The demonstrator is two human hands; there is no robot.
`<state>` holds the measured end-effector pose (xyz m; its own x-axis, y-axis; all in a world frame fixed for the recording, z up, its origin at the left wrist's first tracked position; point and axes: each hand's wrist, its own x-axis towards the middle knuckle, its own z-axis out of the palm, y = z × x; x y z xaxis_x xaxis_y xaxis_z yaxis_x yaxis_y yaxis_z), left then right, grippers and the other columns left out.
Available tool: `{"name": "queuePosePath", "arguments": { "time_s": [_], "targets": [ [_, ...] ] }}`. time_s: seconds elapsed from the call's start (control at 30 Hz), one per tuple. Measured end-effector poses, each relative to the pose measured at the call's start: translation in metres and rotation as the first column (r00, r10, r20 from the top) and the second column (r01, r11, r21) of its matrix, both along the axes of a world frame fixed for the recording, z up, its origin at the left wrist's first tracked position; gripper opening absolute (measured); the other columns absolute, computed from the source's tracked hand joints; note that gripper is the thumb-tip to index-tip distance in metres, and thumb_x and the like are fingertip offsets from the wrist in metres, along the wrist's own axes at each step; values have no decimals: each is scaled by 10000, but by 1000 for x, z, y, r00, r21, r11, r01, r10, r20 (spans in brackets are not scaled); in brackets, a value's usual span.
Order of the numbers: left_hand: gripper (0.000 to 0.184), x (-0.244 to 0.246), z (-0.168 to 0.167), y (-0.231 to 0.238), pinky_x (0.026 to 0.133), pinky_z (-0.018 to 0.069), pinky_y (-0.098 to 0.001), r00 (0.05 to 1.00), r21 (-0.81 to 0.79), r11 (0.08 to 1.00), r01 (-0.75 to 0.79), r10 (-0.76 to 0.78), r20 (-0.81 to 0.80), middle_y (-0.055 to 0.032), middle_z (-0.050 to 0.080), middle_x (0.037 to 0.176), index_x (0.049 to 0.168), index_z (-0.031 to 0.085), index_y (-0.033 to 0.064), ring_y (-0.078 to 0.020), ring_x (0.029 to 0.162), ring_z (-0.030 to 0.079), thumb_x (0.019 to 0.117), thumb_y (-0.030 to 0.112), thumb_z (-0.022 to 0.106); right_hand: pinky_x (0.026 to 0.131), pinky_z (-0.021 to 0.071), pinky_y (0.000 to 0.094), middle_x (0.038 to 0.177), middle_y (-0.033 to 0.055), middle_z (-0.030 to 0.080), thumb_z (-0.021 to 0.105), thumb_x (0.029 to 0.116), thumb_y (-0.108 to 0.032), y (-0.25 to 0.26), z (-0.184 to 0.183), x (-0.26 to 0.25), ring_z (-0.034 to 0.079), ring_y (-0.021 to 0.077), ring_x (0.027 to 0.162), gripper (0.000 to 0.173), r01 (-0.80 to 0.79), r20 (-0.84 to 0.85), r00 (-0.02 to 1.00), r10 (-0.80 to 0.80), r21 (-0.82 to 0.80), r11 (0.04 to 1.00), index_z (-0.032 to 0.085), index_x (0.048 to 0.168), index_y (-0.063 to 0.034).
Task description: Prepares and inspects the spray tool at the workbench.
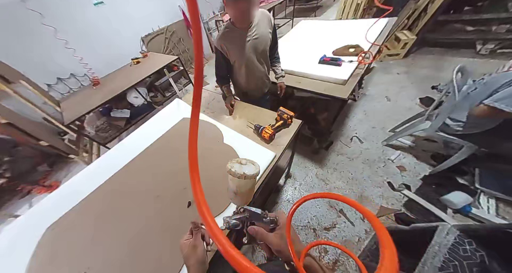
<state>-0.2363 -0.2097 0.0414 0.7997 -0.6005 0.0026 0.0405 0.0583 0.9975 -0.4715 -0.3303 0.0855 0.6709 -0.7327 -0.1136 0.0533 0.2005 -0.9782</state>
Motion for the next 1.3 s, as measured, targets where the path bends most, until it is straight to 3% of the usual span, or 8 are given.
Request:
{"name": "queuePosePath", "arguments": {
  "time_s": [0.1,0.27,0.53,0.7,0.77,0.83,1.2,1.3],
  "targets": [
    [463,-9,-6,6,593,628,-301,991,-11,993,120,-120,-52,-86,755,747,1148,707,-19,-157,606,724,1089,373,467,477,563,343,662,60,685,823,891,-285,2,-7,-5,614,157,478,218,38,26,999,-38,-23,999,754,879,-79],
    [373,-26,8,-9,591,631,-308,996,20,1000,7,-6,-84,-114,760,765,928,714,-26,-177,607,729,1087,240,506,474,580,337,632,45,685,820,892,-326,5,-3,-11,630,149,471,258,44,10,999,-43,-34,998,749,871,-79],
    [344,-36,10,-18,872,622,-320,955,-41,981,190,-175,239,-93,759,1061,1349,533,-80,-167,924,748,1078,64,377,407,520,283,567,26,648,811,898,-258,6,15,-21,581,103,419,199,79,43,996,-76,-65,995,750,847,-76],
    [508,-39,1,-19,1061,540,-440,903,-69,909,411,-395,172,-170,609,1406,1502,376,-49,-285,1226,649,1041,125,498,420,546,322,595,36,667,826,885,-320,6,1,-26,600,140,428,240,129,17,992,-128,-156,979,742,832,-102],
    [346,-42,4,-19,911,617,-405,955,-33,958,285,-281,93,-133,762,1124,1234,694,-12,-251,996,749,1071,252,540,435,556,346,615,51,669,800,913,-356,6,-22,-30,597,162,436,244,90,-1,996,-91,-188,978,744,875,-122],
    [329,-44,11,-22,706,657,-326,986,-44,985,164,-162,39,-86,784,843,1084,718,-25,-175,729,767,1097,193,471,450,559,339,630,45,680,787,928,-331,6,-28,-28,603,148,448,221,81,7,997,-81,-197,977,750,904,-115],
    [335,-18,0,-11,939,615,-349,932,-85,955,283,-253,258,-55,788,1046,1363,530,-56,-163,961,766,1106,99,383,483,545,324,620,26,674,792,912,-272,17,-1,-11,604,112,474,220,94,45,995,-87,-212,973,742,845,-68],
    [591,-22,4,-9,915,629,-381,897,-55,932,359,-328,295,-47,782,1059,1599,116,19,-169,926,771,1095,120,406,455,535,310,607,36,663,806,905,-240,22,4,-14,596,119,462,197,88,76,994,-76,-168,982,749,852,-59]
  ]
}}
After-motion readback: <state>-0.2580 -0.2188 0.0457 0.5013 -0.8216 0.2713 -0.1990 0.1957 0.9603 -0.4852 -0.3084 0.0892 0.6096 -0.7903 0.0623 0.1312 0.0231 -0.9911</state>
